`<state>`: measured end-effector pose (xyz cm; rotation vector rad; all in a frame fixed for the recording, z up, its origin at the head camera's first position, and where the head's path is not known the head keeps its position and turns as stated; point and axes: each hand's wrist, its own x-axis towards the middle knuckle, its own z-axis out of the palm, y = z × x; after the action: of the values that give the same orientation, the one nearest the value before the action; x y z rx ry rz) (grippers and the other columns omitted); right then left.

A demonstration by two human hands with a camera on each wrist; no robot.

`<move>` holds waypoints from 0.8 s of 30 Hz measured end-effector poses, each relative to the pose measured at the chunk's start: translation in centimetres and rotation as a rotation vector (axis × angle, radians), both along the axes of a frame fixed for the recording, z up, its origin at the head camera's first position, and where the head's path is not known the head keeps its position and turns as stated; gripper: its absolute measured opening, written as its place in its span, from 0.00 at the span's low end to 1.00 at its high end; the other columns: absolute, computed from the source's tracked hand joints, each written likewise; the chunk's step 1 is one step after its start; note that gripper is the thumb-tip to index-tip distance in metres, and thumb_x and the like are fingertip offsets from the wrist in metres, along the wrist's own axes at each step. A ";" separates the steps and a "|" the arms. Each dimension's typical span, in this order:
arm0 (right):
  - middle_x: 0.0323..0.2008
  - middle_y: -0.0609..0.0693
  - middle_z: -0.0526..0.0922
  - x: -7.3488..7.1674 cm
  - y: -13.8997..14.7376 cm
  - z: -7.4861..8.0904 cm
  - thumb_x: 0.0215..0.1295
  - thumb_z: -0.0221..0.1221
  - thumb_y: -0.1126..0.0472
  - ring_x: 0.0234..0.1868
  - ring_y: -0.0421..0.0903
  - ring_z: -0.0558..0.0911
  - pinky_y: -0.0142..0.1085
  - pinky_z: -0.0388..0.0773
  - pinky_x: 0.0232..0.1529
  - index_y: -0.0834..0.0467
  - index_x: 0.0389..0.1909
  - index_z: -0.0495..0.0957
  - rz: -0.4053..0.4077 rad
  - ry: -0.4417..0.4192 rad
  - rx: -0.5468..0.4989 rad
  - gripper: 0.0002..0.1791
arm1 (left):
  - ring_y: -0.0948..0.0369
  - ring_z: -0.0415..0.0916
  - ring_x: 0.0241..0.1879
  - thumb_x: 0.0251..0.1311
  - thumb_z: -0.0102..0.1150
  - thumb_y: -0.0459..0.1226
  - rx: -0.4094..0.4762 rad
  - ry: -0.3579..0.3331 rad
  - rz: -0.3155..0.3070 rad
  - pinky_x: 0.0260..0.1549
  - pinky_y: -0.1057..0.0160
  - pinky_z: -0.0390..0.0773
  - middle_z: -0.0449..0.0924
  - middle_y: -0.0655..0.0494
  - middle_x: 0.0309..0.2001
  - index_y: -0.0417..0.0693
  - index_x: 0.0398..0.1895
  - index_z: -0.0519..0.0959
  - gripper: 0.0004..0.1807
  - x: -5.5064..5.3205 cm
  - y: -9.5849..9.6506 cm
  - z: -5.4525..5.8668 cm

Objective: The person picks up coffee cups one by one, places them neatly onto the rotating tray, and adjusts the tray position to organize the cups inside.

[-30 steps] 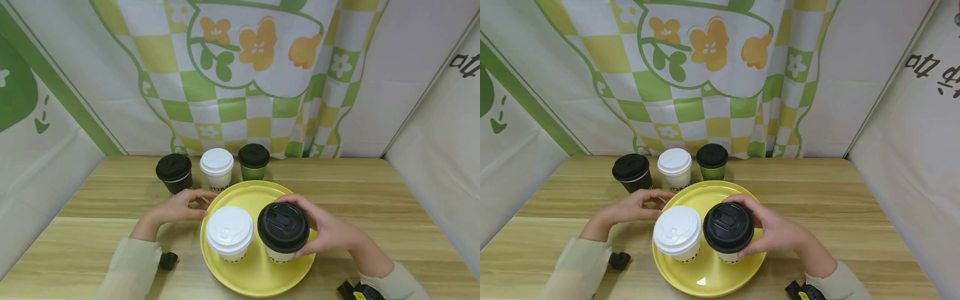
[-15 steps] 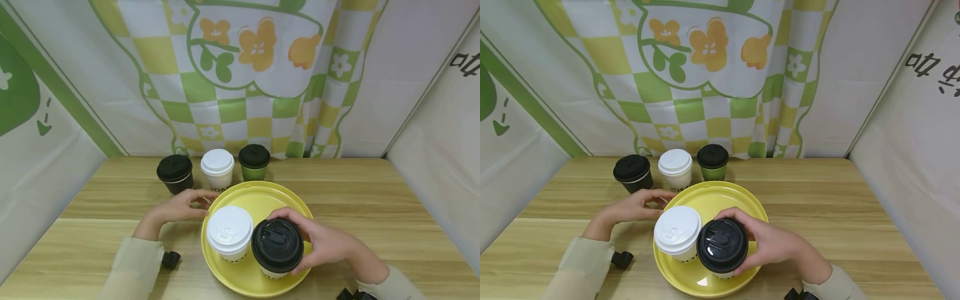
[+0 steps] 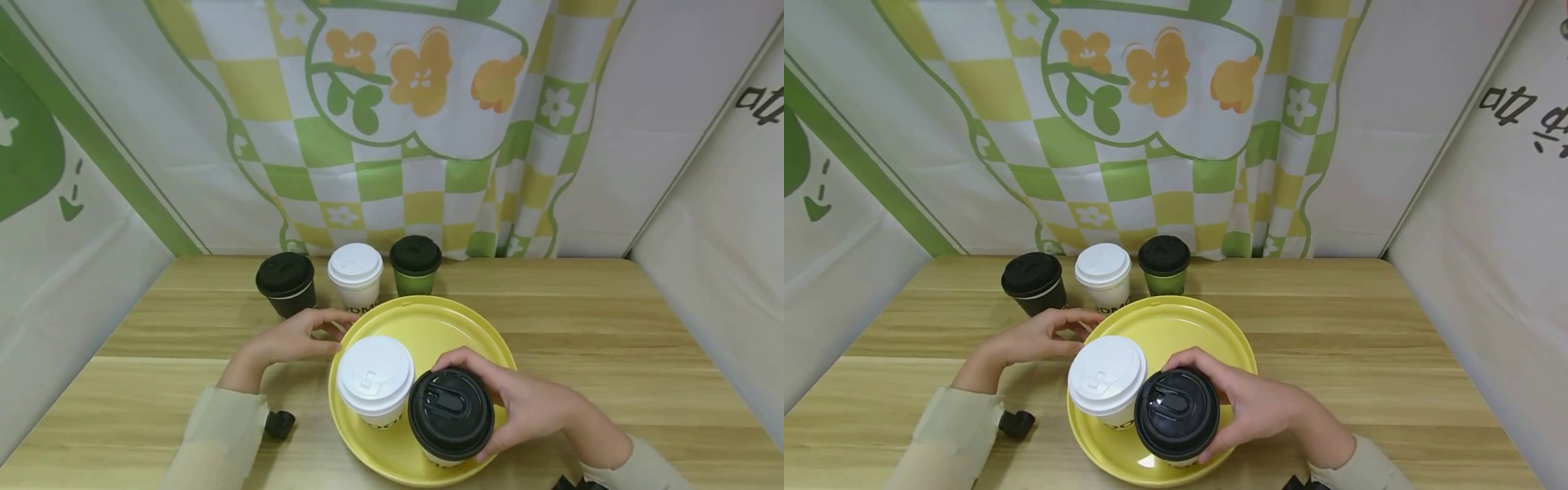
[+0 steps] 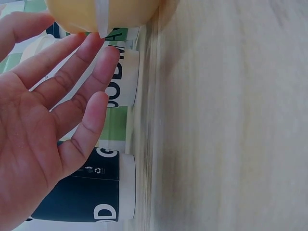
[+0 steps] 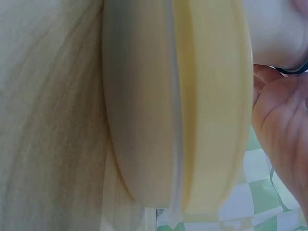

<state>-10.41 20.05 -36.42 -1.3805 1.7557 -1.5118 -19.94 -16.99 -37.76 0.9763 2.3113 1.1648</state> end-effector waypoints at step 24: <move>0.72 0.60 0.61 -0.3 1.0 0.1 0.56 0.72 0.49 0.74 0.48 0.64 0.34 0.59 0.74 0.61 0.78 0.41 -0.002 0.047 0.017 0.61 | 0.48 0.79 0.53 0.64 0.62 0.35 -0.006 -0.010 0.005 0.55 0.45 0.78 0.78 0.43 0.60 0.42 0.68 0.71 0.28 0.0 -0.1 -0.2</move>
<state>-10.71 21.05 -36.34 -1.4175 1.7948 -1.4730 -19.96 -17.11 -37.95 0.9611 2.3091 1.1608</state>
